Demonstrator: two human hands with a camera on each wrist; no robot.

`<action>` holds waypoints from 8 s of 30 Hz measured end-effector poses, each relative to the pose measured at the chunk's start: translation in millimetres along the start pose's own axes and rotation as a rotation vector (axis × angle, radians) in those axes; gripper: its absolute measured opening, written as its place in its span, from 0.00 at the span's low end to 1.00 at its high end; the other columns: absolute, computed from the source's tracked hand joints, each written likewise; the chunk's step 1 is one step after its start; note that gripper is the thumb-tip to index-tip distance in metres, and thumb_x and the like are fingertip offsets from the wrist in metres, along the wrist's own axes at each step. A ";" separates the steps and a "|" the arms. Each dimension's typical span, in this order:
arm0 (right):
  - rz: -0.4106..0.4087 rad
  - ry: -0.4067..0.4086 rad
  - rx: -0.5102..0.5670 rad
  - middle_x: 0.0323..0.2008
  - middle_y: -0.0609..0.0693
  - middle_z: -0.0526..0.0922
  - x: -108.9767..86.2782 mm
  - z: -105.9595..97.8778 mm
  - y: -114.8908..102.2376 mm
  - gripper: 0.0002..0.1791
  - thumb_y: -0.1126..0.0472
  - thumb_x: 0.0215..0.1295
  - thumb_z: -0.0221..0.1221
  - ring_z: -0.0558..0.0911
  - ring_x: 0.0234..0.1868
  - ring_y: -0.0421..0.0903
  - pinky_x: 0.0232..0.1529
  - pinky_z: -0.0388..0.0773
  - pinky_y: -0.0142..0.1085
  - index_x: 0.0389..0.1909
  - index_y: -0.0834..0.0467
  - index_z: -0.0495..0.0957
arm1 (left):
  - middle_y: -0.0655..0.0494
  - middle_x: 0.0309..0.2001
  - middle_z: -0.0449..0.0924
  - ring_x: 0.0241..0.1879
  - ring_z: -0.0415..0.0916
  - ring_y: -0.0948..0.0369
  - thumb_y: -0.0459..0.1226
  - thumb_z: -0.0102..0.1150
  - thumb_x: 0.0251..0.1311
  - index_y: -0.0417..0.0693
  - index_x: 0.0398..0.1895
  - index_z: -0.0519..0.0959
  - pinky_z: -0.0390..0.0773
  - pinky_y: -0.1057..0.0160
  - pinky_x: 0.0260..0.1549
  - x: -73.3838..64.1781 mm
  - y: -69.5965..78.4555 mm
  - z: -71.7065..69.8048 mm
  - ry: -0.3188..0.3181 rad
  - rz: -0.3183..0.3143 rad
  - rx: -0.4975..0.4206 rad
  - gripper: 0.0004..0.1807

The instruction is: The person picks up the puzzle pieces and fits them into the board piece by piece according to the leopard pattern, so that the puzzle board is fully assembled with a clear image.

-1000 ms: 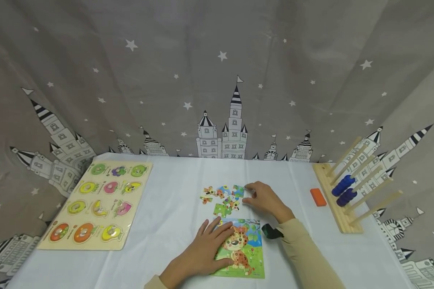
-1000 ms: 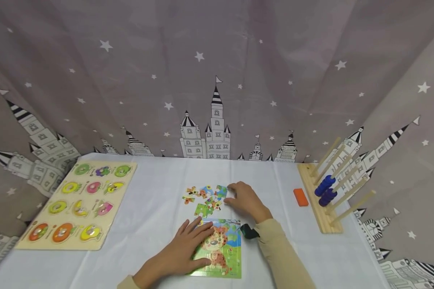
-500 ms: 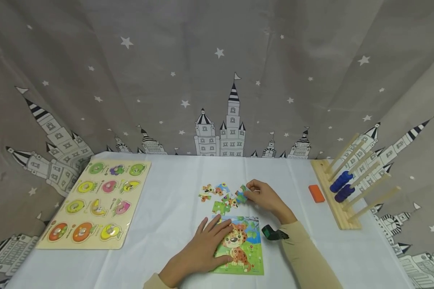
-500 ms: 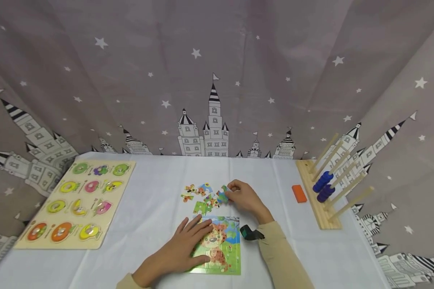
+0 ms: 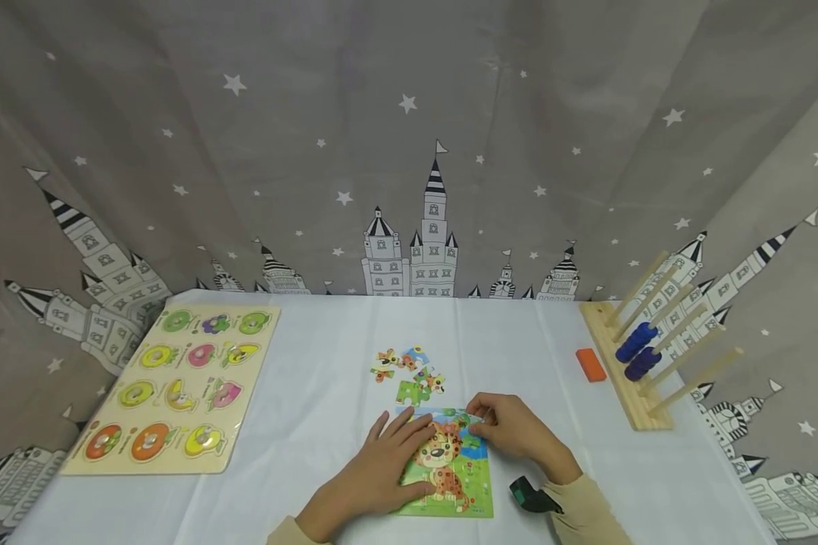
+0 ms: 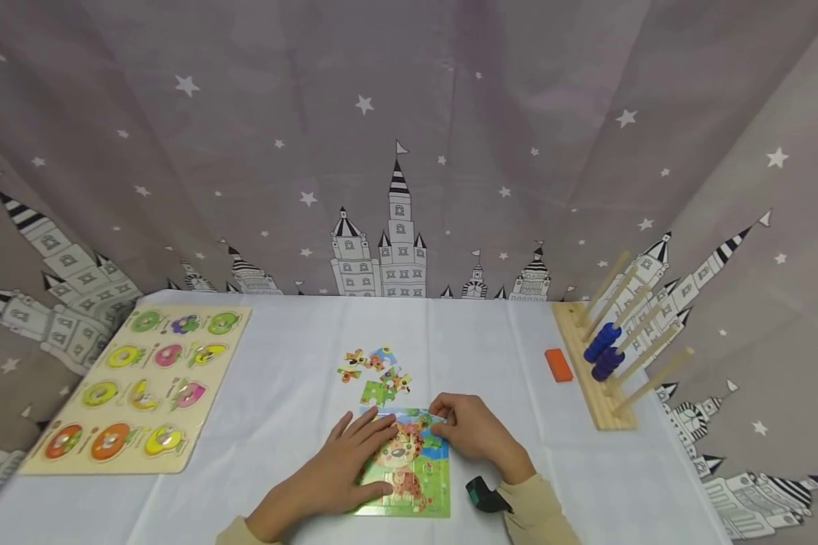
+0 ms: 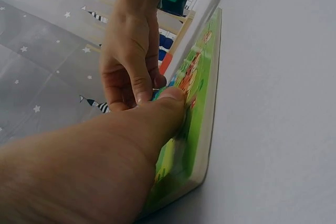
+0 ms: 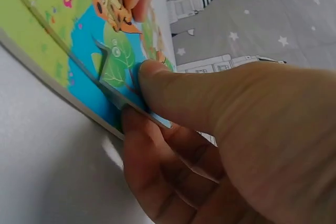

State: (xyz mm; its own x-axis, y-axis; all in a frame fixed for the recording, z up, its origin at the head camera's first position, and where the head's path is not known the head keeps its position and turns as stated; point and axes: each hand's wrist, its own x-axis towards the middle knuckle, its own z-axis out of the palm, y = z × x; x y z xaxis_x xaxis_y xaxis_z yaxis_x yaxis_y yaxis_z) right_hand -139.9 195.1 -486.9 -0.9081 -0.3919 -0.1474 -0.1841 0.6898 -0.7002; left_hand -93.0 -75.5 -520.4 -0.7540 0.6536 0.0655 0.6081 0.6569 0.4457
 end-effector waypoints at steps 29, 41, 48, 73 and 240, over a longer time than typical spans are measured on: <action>-0.032 0.100 -0.259 0.37 0.44 0.83 -4.1 14.8 -21.7 0.13 0.61 0.58 0.73 0.79 0.36 0.38 0.39 0.80 0.37 0.44 0.57 0.88 | 0.55 0.80 0.58 0.80 0.53 0.47 0.65 0.53 0.67 0.51 0.79 0.62 0.53 0.31 0.74 -1.7 1.6 -2.1 -0.026 -0.001 0.014 0.44; -0.017 0.121 -0.200 0.33 0.42 0.77 -2.5 21.6 -18.0 0.12 0.62 0.58 0.73 0.70 0.30 0.37 0.31 0.69 0.29 0.44 0.56 0.87 | 0.55 0.82 0.53 0.80 0.54 0.55 0.64 0.44 0.72 0.49 0.81 0.57 0.53 0.37 0.76 -0.4 1.6 1.5 -0.042 0.061 0.116 0.44; -0.043 0.113 -0.206 0.32 0.43 0.76 -3.3 18.9 -19.2 0.13 0.61 0.58 0.74 0.69 0.30 0.36 0.31 0.69 0.29 0.44 0.58 0.86 | 0.56 0.83 0.50 0.81 0.51 0.55 0.64 0.43 0.73 0.49 0.82 0.55 0.51 0.36 0.77 0.9 5.0 1.4 -0.065 0.048 0.113 0.44; -0.059 -0.063 -0.354 0.49 0.47 0.76 -19.5 12.2 -32.7 0.32 0.51 0.45 0.81 0.76 0.50 0.45 0.57 0.81 0.48 0.52 0.56 0.82 | 0.52 0.82 0.51 0.81 0.52 0.51 0.69 0.44 0.69 0.51 0.82 0.56 0.52 0.37 0.77 0.6 10.3 4.5 -0.048 -0.021 0.094 0.47; -0.159 -0.122 -0.102 0.25 0.40 0.78 65.4 40.9 -56.4 0.12 0.54 0.58 0.75 0.73 0.26 0.34 0.30 0.74 0.28 0.33 0.52 0.80 | 0.56 0.77 0.60 0.71 0.69 0.48 0.52 0.67 0.61 0.71 0.47 0.77 0.76 0.43 0.64 -15.2 -23.0 -8.6 0.121 -0.108 -0.114 0.13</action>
State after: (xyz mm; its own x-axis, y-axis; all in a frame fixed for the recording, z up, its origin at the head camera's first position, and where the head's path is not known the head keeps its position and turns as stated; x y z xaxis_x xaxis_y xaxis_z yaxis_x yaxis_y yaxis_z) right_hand -173.5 105.7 -485.6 -0.8138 -0.5667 -0.1287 -0.3636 0.6693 -0.6479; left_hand -97.6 -103.7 -524.0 -0.8421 0.5268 0.1156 0.4949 0.6695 0.5540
